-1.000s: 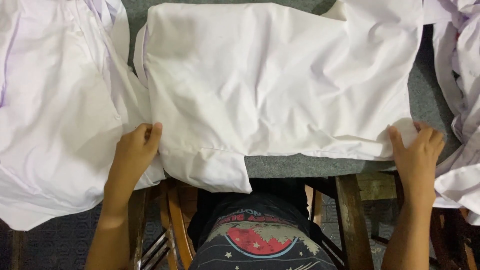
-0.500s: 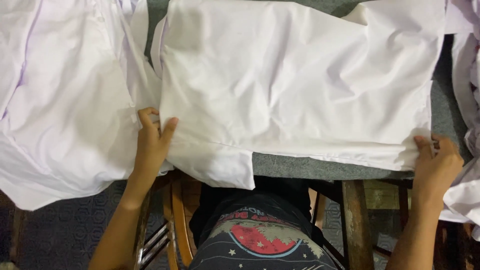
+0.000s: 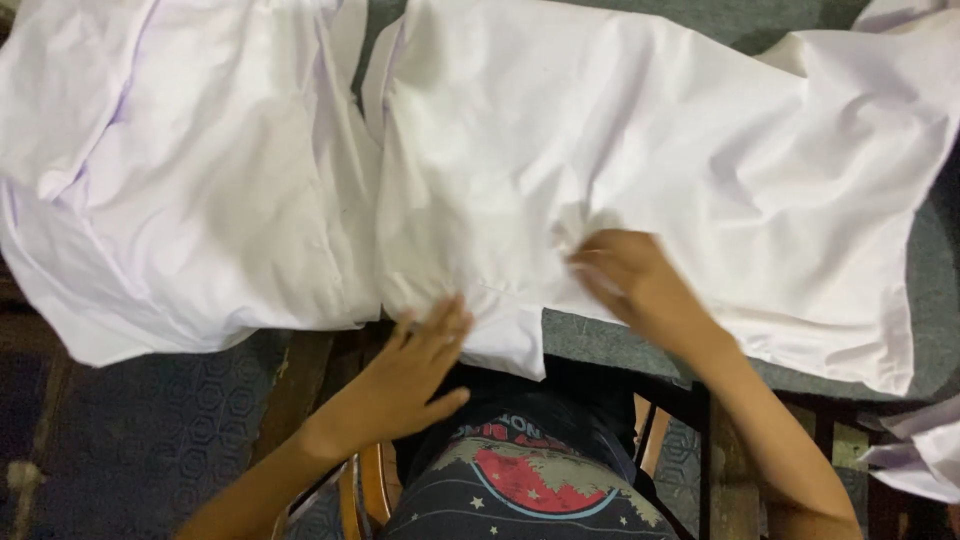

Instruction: Buttoning and folding a white short-sleeved shirt on a work table.

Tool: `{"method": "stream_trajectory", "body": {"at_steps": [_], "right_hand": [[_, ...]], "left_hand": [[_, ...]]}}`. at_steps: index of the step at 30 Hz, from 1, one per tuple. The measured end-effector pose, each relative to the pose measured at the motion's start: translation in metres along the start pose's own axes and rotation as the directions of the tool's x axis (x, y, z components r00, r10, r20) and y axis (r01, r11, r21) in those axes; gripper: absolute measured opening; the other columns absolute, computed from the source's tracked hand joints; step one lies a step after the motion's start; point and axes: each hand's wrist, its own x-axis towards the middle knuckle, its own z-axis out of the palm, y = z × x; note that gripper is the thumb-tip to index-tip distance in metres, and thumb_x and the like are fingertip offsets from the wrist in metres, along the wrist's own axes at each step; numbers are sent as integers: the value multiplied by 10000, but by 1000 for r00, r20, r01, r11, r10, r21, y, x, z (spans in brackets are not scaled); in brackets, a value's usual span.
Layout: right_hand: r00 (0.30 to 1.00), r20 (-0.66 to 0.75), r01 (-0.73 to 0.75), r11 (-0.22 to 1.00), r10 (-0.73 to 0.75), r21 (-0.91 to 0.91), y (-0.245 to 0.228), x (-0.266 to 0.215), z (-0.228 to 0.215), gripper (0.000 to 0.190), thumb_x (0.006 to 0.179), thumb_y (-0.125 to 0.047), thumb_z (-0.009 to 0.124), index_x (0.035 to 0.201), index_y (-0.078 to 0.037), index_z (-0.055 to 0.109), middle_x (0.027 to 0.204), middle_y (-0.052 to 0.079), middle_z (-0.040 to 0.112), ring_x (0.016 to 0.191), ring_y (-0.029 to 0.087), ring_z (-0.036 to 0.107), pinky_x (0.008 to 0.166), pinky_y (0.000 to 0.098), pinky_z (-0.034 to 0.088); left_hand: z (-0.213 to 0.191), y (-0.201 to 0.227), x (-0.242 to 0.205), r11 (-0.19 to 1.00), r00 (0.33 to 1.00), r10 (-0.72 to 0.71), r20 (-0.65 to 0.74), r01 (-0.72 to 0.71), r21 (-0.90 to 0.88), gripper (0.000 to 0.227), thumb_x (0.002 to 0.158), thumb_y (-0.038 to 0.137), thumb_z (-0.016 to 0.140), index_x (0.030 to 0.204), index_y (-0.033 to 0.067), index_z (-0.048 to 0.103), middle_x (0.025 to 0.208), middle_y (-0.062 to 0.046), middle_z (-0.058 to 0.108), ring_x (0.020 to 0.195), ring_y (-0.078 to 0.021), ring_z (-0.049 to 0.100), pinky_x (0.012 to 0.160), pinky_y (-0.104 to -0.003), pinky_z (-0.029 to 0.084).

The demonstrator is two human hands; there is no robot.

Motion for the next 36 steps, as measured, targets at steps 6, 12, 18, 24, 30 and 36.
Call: {"method": "stream_trajectory", "body": {"at_steps": [6,12,18,24,30,36], "right_hand": [[931,189,311,949,-314,45,-34,70,65,269,1068,-87,507,1285,-12,649,1336,161,640,1272,330,606,1017,458,492],[854,363,469,853,-373,-229,-60,60,124,653,1022,-472,508,1489,-15,494,1597,236,400,1487,407,366,1139,701,292],[752,386,194,739,-535,645,-70,38,87,226,1035,-291,614,982,-167,796,936,62,796,976,292,767,1140,613,400],[904,215,365,929,-369,59,-45,34,64,553,994,-451,603,1385,-59,602,1469,169,581,1424,344,485,1220,574,184],[938,326,-267,840,115,472,24,-3,-5,224,923,-227,694,1053,-70,785,966,172,805,995,385,763,1017,637,475],[935,-321,-232,947,154,-223,183,-15,-94,329,938,116,666,1261,50,653,1214,233,675,1076,407,591,978,460,403]], "left_hand": [[-53,-18,-14,880,980,-154,-128,77,-469,329,1040,281,516,1136,91,767,1091,-176,777,1035,-372,734,870,-499,594],[-79,-80,15,831,772,-490,-404,275,-483,276,1080,357,489,1238,255,691,816,40,762,716,-123,700,570,-244,538],[-57,-105,93,1000,771,4,-636,11,19,280,1032,156,557,1296,165,653,1391,-56,572,1354,-261,518,1132,-437,425],[-27,-134,137,989,850,-35,-525,104,102,491,1108,325,380,1597,298,415,1685,-72,300,1540,-306,266,1214,-530,134],[-83,-157,136,995,721,-29,-693,-47,-91,208,978,61,639,1170,130,684,1168,-84,647,1123,-326,633,990,-427,468],[-124,-227,216,852,668,-511,-541,310,-422,728,1018,540,465,1462,-35,410,1419,-289,500,1302,-483,413,1084,-555,308]]}}
